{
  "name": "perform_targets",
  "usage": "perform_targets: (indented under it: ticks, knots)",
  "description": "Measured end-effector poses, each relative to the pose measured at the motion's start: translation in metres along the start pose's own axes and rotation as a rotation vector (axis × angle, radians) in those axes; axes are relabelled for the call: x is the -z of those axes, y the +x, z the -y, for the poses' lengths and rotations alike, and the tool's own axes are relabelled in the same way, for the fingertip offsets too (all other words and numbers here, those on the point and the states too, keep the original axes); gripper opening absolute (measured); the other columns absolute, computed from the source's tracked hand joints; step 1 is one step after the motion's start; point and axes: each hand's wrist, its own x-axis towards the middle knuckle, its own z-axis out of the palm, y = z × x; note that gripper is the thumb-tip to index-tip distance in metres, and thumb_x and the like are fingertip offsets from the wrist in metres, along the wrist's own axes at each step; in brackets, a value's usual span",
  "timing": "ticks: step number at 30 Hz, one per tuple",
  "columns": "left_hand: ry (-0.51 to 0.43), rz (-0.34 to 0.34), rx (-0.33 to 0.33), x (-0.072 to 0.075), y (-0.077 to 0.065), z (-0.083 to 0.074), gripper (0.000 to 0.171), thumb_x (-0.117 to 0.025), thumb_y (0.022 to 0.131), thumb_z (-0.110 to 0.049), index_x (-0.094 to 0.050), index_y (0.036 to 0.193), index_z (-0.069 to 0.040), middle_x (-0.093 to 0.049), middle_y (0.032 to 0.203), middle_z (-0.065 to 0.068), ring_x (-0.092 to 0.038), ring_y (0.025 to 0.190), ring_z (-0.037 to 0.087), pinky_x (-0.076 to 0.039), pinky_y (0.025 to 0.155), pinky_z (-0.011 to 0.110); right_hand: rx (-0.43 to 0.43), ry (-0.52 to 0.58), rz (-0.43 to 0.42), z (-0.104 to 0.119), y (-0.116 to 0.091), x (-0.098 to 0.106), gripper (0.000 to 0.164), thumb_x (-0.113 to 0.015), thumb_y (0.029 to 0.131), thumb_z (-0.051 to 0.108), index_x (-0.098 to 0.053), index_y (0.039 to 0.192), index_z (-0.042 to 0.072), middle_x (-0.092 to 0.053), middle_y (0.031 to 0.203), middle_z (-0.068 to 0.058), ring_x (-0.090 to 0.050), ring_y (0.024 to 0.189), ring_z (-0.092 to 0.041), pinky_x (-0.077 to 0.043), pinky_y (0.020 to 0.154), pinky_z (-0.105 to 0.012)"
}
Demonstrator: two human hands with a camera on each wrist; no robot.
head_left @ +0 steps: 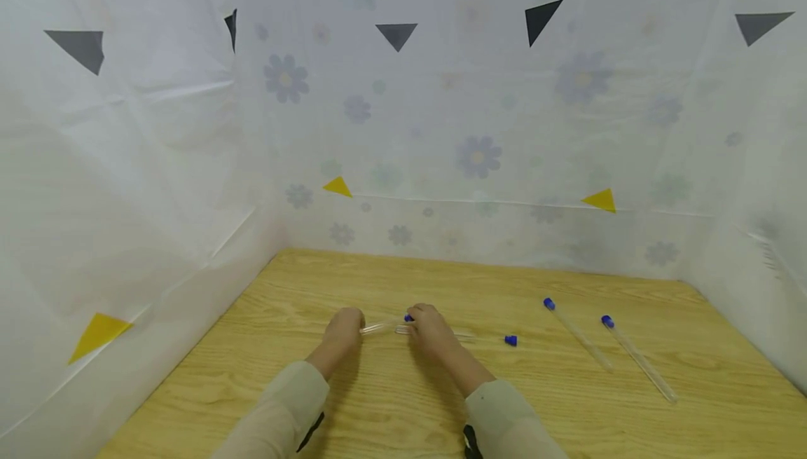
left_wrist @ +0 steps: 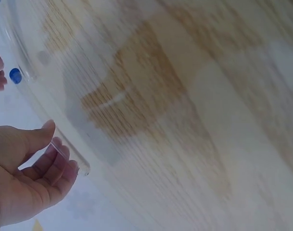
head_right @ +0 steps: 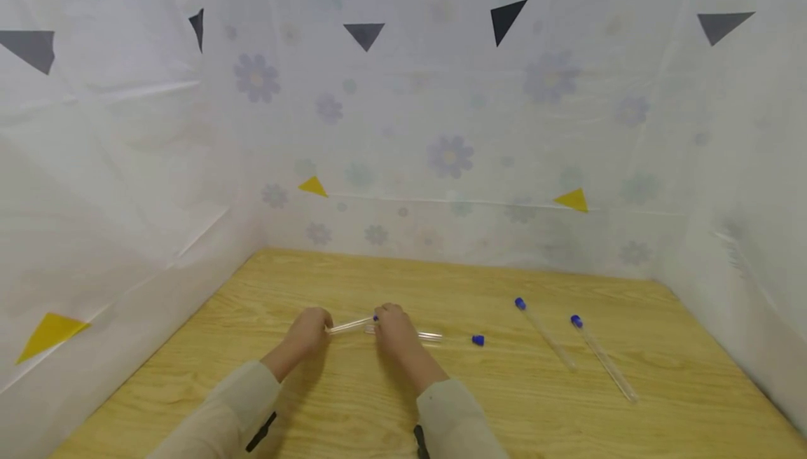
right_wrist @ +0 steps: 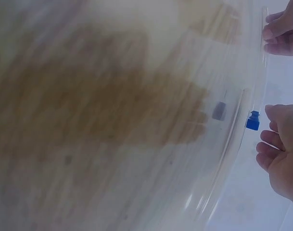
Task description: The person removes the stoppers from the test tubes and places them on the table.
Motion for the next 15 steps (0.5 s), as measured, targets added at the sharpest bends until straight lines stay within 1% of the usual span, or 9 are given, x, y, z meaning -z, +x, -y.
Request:
perform_targets:
  ticks: [1, 2, 3, 6, 8, 10, 11, 13, 15]
  knots:
    - [0.001, 0.002, -0.012, -0.005, 0.003, 0.004, 0.020, -0.074, 0.064, 0.002, -0.070, 0.081, -0.008, -0.067, 0.081, 0.008, -0.062, 0.074, 0.023, -0.054, 0.061, 0.032, -0.002, -0.001, -0.001, 0.000, 0.000, 0.000, 0.024, -0.064, 0.082, -0.003, -0.060, 0.105, -0.010, -0.062, 0.105, -0.024, -0.059, 0.100, -0.038, -0.053, 0.086, -0.043]
    - [0.000, 0.000, -0.023, -0.004, 0.002, 0.004, 0.021, -0.075, 0.064, 0.001, -0.070, 0.083, -0.007, -0.067, 0.083, 0.009, -0.063, 0.076, 0.024, -0.054, 0.062, 0.032, -0.001, -0.003, -0.004, -0.001, 0.000, 0.000, 0.025, -0.064, 0.082, -0.003, -0.060, 0.106, -0.011, -0.062, 0.104, -0.024, -0.059, 0.099, -0.038, -0.053, 0.085, -0.043]
    - [-0.007, 0.003, -0.023, 0.002, -0.001, -0.001, 0.021, -0.076, 0.065, 0.001, -0.070, 0.084, -0.006, -0.068, 0.085, 0.010, -0.063, 0.078, 0.025, -0.055, 0.065, 0.033, 0.001, -0.008, -0.007, -0.001, 0.000, 0.000, 0.025, -0.064, 0.082, -0.002, -0.060, 0.105, -0.011, -0.063, 0.103, -0.024, -0.059, 0.098, -0.038, -0.053, 0.084, -0.043]
    - [-0.027, 0.068, 0.022, 0.051, -0.027, -0.038, 0.020, -0.073, 0.072, 0.003, -0.070, 0.091, -0.001, -0.068, 0.092, 0.014, -0.064, 0.087, 0.029, -0.056, 0.075, 0.036, 0.014, -0.036, -0.023, -0.003, 0.001, -0.002, 0.022, -0.065, 0.082, -0.002, -0.062, 0.103, -0.010, -0.064, 0.098, -0.021, -0.061, 0.093, -0.035, -0.054, 0.081, -0.041]
    - [-0.031, 0.074, 0.008, 0.076, -0.042, -0.057, 0.017, -0.067, 0.075, 0.007, -0.068, 0.092, 0.003, -0.067, 0.093, 0.017, -0.064, 0.089, 0.031, -0.056, 0.077, 0.036, 0.026, -0.054, -0.035, -0.004, 0.001, -0.003, 0.020, -0.065, 0.081, -0.003, -0.063, 0.100, -0.009, -0.064, 0.094, -0.020, -0.061, 0.089, -0.033, -0.054, 0.078, -0.040]
    - [-0.028, 0.079, -0.011, 0.094, -0.054, -0.071, 0.017, -0.062, 0.077, 0.012, -0.068, 0.092, 0.006, -0.067, 0.094, 0.019, -0.064, 0.091, 0.032, -0.055, 0.079, 0.035, 0.032, -0.066, -0.041, -0.005, 0.001, -0.004, 0.018, -0.065, 0.080, -0.004, -0.064, 0.097, -0.009, -0.064, 0.091, -0.019, -0.061, 0.085, -0.032, -0.055, 0.075, -0.039]
    - [-0.039, 0.089, -0.007, 0.098, -0.056, -0.074, 0.018, -0.060, 0.076, 0.015, -0.068, 0.091, 0.006, -0.067, 0.093, 0.019, -0.063, 0.091, 0.033, -0.055, 0.079, 0.036, 0.028, -0.063, -0.037, -0.006, 0.001, -0.003, 0.017, -0.065, 0.080, -0.004, -0.064, 0.097, -0.009, -0.064, 0.090, -0.018, -0.061, 0.084, -0.032, -0.055, 0.075, -0.039]
    - [-0.050, 0.094, -0.020, 0.103, -0.059, -0.078, 0.022, -0.055, 0.077, 0.018, -0.067, 0.092, 0.008, -0.066, 0.095, 0.021, -0.063, 0.093, 0.034, -0.055, 0.081, 0.037, 0.014, -0.058, -0.020, -0.006, 0.000, -0.003, 0.018, -0.065, 0.080, -0.004, -0.065, 0.097, -0.009, -0.064, 0.090, -0.019, -0.061, 0.085, -0.032, -0.055, 0.075, -0.038]
    - [-0.059, 0.090, -0.030, 0.102, -0.058, -0.077, 0.021, -0.056, 0.076, 0.018, -0.067, 0.091, 0.007, -0.066, 0.095, 0.021, -0.063, 0.093, 0.034, -0.055, 0.081, 0.037, 0.002, -0.056, -0.002, -0.006, 0.000, -0.002, 0.018, -0.065, 0.080, -0.005, -0.065, 0.098, -0.008, -0.064, 0.090, -0.019, -0.060, 0.085, -0.032, -0.055, 0.075, -0.039]
